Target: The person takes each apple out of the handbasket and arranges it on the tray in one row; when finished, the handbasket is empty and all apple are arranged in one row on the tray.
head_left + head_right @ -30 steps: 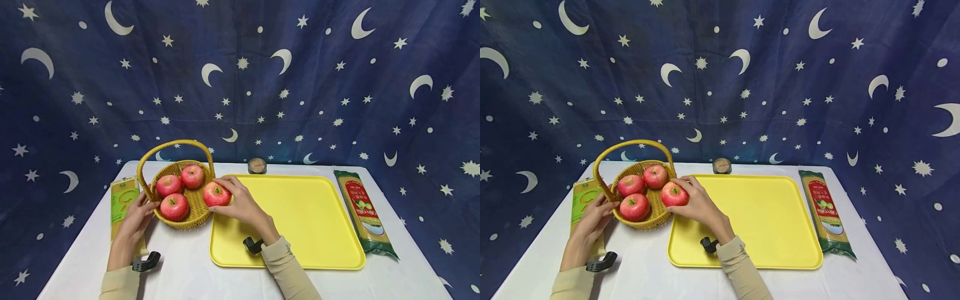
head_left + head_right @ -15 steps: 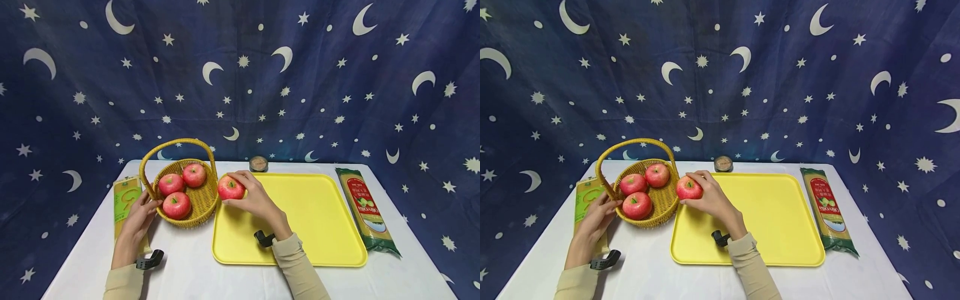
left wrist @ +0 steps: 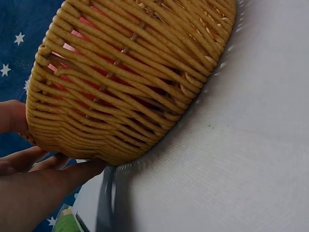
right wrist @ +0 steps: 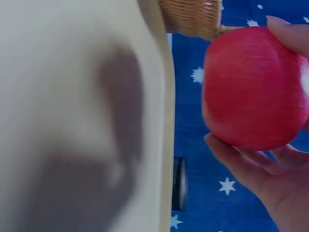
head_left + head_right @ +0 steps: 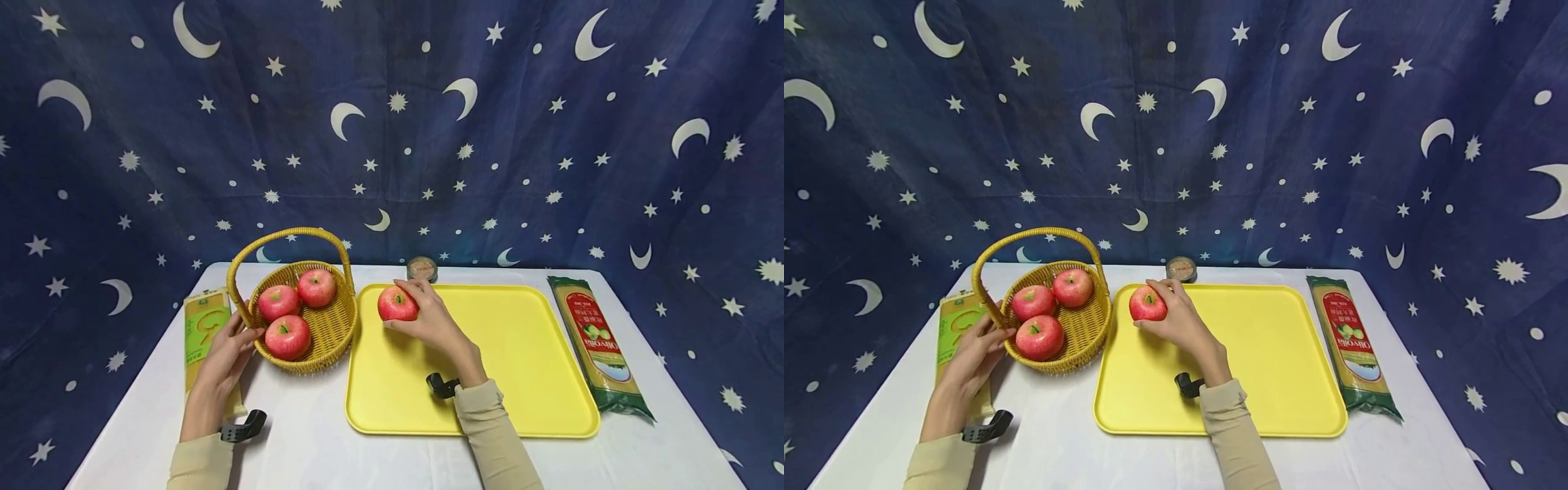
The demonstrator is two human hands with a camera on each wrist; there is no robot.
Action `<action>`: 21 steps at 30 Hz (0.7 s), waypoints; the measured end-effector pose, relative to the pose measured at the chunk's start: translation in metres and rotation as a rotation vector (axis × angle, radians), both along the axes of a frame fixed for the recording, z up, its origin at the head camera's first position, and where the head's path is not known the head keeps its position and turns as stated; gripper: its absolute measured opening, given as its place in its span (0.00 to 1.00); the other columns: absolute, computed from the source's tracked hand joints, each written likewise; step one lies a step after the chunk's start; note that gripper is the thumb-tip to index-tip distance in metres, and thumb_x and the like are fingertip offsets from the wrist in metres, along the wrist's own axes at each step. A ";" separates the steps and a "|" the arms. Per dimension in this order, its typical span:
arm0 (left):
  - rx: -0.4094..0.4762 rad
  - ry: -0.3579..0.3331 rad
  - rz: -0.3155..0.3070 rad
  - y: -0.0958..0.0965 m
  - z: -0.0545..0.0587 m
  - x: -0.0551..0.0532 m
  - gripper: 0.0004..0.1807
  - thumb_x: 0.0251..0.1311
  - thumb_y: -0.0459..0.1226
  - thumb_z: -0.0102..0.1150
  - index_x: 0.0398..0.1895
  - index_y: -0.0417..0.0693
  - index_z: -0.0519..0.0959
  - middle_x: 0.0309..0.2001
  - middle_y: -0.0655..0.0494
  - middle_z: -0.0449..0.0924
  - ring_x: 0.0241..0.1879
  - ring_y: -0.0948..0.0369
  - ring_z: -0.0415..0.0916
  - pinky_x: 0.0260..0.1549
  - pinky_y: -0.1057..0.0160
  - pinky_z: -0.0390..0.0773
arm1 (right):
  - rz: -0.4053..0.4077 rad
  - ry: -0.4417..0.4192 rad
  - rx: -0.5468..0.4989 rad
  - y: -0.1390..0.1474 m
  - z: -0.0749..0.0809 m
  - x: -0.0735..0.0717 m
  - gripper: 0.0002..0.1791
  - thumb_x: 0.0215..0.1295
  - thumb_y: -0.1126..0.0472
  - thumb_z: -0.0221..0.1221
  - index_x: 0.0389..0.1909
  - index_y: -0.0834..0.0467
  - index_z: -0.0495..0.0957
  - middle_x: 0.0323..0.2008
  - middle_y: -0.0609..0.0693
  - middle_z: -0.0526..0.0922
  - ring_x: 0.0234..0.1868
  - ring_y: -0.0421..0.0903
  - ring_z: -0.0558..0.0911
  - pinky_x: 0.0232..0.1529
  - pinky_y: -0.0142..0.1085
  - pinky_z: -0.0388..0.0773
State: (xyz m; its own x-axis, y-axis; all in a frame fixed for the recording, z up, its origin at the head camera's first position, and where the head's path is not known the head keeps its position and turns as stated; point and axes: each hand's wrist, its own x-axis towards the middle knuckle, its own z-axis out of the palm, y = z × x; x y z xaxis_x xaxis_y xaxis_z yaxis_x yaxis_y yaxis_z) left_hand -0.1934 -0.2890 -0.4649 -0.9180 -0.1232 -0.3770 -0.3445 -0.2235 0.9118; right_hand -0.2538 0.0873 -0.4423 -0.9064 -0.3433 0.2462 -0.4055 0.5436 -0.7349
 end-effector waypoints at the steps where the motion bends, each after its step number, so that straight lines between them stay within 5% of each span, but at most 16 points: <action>1: 0.001 -0.001 0.000 0.000 0.000 0.000 0.47 0.71 0.28 0.50 0.85 0.66 0.39 0.85 0.59 0.37 0.81 0.56 0.44 0.81 0.53 0.46 | 0.003 -0.013 0.010 -0.001 -0.003 -0.001 0.43 0.50 0.53 0.78 0.70 0.54 0.74 0.62 0.55 0.73 0.60 0.55 0.77 0.58 0.51 0.83; 21: -0.008 0.019 -0.017 0.000 0.001 0.000 0.47 0.72 0.28 0.48 0.85 0.63 0.37 0.85 0.58 0.35 0.80 0.56 0.45 0.81 0.52 0.46 | 0.039 -0.085 0.099 0.000 -0.020 -0.008 0.41 0.51 0.57 0.77 0.67 0.58 0.73 0.59 0.56 0.72 0.57 0.54 0.76 0.60 0.49 0.80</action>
